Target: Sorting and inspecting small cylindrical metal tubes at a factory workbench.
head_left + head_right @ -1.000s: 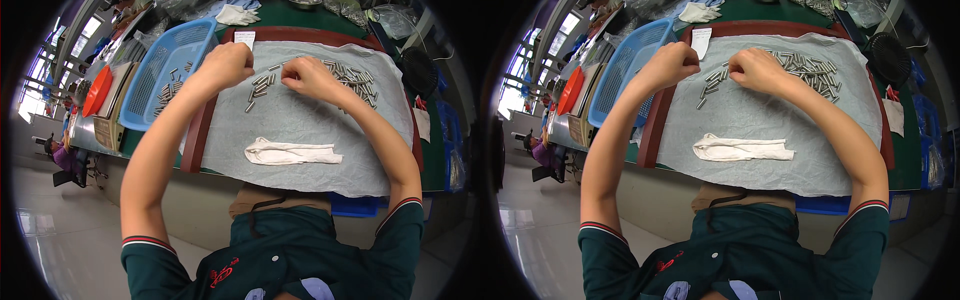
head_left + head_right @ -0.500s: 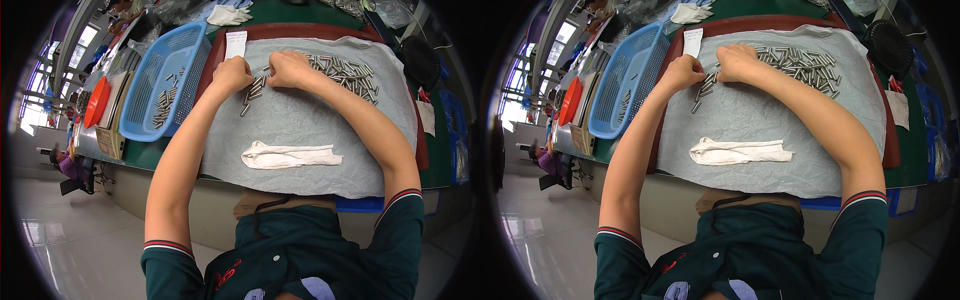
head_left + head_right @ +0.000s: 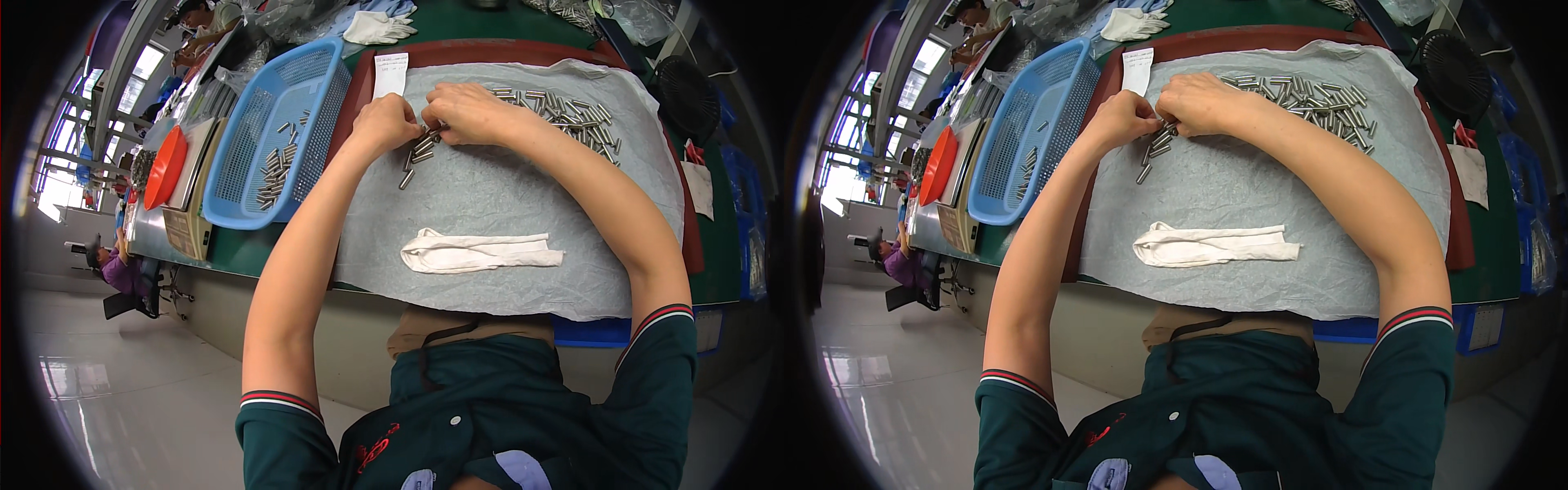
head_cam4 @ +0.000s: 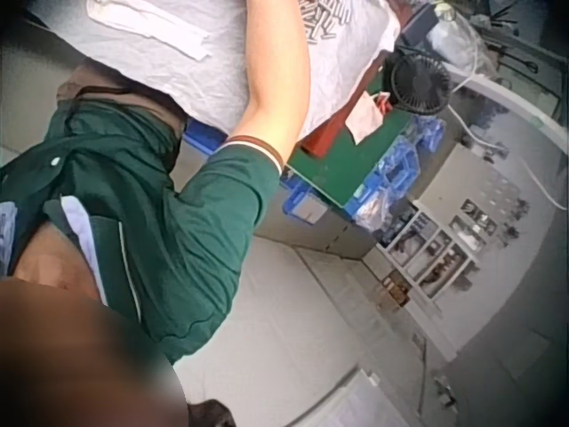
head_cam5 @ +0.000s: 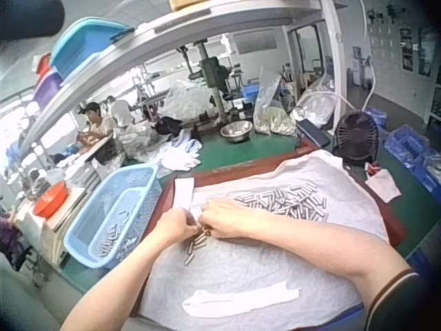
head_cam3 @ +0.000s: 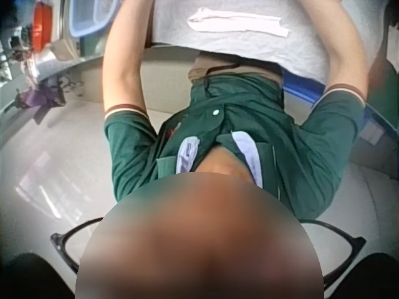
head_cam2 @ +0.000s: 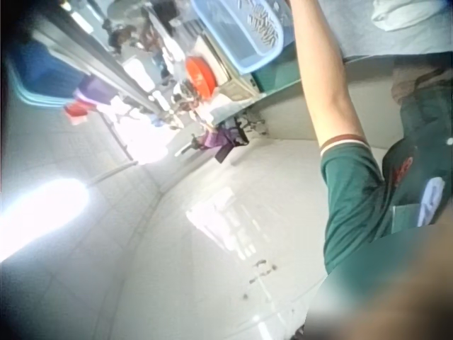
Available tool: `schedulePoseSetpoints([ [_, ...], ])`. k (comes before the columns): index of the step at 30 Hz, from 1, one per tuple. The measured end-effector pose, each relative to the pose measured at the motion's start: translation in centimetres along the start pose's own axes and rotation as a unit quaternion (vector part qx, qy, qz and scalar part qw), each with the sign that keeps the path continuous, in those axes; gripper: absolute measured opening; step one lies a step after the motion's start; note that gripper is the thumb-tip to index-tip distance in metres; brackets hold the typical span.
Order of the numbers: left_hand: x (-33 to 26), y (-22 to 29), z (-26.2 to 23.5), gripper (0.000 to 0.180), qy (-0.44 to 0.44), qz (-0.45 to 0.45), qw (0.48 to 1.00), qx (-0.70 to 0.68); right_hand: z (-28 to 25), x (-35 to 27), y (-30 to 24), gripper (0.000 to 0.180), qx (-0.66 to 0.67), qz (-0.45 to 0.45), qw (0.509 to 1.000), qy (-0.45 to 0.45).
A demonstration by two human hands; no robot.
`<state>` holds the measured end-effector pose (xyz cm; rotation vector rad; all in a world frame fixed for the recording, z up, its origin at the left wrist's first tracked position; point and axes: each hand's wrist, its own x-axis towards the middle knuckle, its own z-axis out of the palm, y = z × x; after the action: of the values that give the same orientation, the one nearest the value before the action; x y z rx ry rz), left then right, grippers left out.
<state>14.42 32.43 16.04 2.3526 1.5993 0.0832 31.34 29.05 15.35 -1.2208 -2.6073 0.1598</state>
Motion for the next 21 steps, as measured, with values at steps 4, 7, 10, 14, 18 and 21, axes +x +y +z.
schedulePoseSetpoints([
  [4,0.0,0.6,-0.2,0.026,-0.015,0.005,1.0,-0.002,-0.5,-0.4,-0.6,0.014,-0.098,0.001,0.995,-0.007],
  [7,-0.2,0.9,0.1,0.025,-0.017,0.016,1.0,0.004,-1.5,-0.5,-2.4,0.019,-0.123,0.046,0.987,-0.089],
  [10,-0.4,1.2,0.2,0.021,-0.003,0.044,0.999,0.021,-1.8,-1.4,-2.6,0.017,-0.124,0.054,0.987,-0.092],
  [14,-0.7,1.4,0.0,0.017,0.001,0.168,0.984,0.066,-2.9,-2.6,-2.7,0.014,-0.123,0.065,0.983,-0.124],
  [18,-0.7,0.4,0.4,0.018,0.076,0.293,0.947,0.108,-2.1,-3.8,-1.8,0.009,-0.097,0.025,0.994,-0.045],
  [21,-0.9,1.0,0.3,0.021,0.076,0.313,0.937,0.134,-1.6,-4.5,-1.0,0.009,-0.09,0.024,0.996,-0.009],
])
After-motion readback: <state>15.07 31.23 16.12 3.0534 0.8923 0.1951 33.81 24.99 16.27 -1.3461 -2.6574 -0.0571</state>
